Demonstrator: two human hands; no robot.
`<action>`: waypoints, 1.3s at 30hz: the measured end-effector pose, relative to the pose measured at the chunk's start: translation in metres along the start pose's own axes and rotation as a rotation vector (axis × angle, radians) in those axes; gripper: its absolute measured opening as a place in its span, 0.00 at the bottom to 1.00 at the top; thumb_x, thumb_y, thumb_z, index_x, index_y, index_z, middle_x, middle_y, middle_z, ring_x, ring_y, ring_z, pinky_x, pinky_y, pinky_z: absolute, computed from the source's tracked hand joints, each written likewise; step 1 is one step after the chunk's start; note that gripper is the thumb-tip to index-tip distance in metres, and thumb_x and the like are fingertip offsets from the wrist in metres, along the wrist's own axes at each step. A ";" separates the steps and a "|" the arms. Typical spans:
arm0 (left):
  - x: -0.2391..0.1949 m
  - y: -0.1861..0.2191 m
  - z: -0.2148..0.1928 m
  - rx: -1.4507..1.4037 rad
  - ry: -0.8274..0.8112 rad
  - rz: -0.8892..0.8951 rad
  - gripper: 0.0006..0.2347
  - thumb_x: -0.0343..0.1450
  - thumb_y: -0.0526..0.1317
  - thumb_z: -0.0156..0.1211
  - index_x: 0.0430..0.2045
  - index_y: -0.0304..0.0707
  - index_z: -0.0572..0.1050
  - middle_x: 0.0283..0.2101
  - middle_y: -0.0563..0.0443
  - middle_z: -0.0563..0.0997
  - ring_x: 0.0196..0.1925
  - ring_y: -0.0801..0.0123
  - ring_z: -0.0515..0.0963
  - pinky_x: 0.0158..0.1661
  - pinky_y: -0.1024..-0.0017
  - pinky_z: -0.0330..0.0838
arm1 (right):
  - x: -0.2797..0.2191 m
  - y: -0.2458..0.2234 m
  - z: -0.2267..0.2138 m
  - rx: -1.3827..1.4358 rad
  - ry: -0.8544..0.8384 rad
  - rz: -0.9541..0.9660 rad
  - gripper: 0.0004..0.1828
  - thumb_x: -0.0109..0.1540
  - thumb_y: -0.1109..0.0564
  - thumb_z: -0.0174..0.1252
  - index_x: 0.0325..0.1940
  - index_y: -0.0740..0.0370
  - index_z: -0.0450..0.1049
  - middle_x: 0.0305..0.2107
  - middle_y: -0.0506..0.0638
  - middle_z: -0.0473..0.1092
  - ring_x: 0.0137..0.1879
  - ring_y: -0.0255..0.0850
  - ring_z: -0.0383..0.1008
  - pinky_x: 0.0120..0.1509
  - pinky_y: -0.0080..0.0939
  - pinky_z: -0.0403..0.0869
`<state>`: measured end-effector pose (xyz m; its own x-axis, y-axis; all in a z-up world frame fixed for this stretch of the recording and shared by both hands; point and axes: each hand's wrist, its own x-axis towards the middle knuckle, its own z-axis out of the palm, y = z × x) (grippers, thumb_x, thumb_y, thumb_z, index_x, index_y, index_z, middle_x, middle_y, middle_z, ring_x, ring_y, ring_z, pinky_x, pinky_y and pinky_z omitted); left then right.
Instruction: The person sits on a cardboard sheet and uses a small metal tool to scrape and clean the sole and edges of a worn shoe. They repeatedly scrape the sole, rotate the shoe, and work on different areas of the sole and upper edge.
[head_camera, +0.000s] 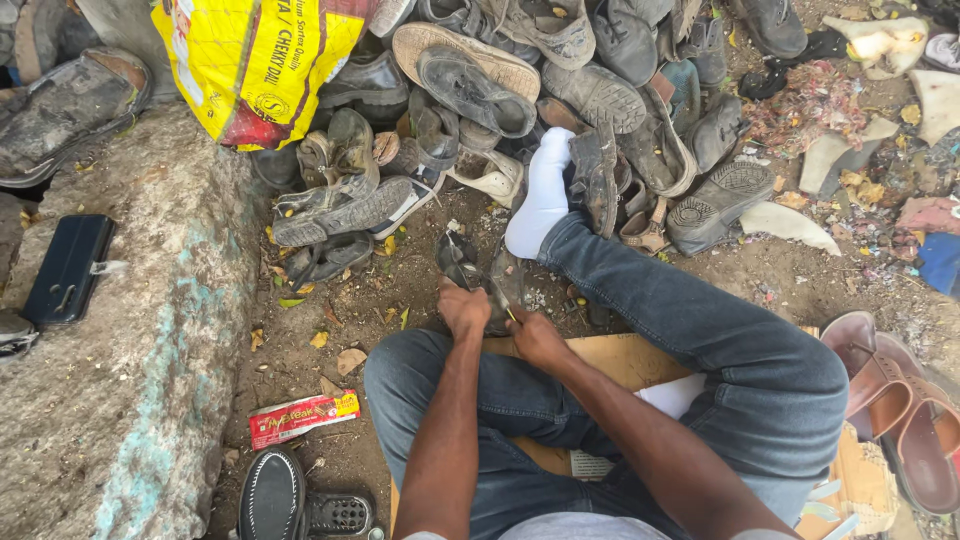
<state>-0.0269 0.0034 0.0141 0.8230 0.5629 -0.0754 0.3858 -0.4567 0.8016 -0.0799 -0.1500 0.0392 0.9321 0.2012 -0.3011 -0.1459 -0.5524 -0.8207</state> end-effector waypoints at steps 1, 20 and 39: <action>-0.001 -0.001 -0.001 -0.003 -0.005 0.010 0.15 0.59 0.31 0.65 0.37 0.23 0.73 0.35 0.29 0.83 0.38 0.39 0.85 0.41 0.54 0.78 | 0.012 0.003 0.002 -0.030 -0.026 0.008 0.19 0.66 0.54 0.52 0.58 0.64 0.73 0.38 0.71 0.74 0.47 0.67 0.76 0.54 0.60 0.71; -0.034 0.026 -0.057 -0.073 0.096 -0.071 0.14 0.64 0.34 0.68 0.37 0.25 0.71 0.33 0.30 0.82 0.37 0.41 0.84 0.41 0.53 0.75 | 0.015 -0.047 -0.022 -0.086 -0.270 -0.142 0.22 0.63 0.54 0.54 0.61 0.59 0.74 0.45 0.65 0.75 0.46 0.61 0.79 0.55 0.53 0.75; -0.026 -0.016 -0.099 -0.604 0.321 0.118 0.13 0.69 0.32 0.70 0.39 0.30 0.69 0.39 0.48 0.78 0.37 0.61 0.73 0.39 0.60 0.69 | -0.043 -0.055 -0.053 -0.623 -0.279 -0.086 0.18 0.63 0.52 0.51 0.55 0.55 0.76 0.38 0.63 0.77 0.46 0.60 0.78 0.52 0.60 0.74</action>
<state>-0.0962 0.0642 0.0621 0.6450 0.7518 0.1370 -0.0749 -0.1162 0.9904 -0.0942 -0.1717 0.1228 0.7996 0.4198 -0.4294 0.2206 -0.8704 -0.4401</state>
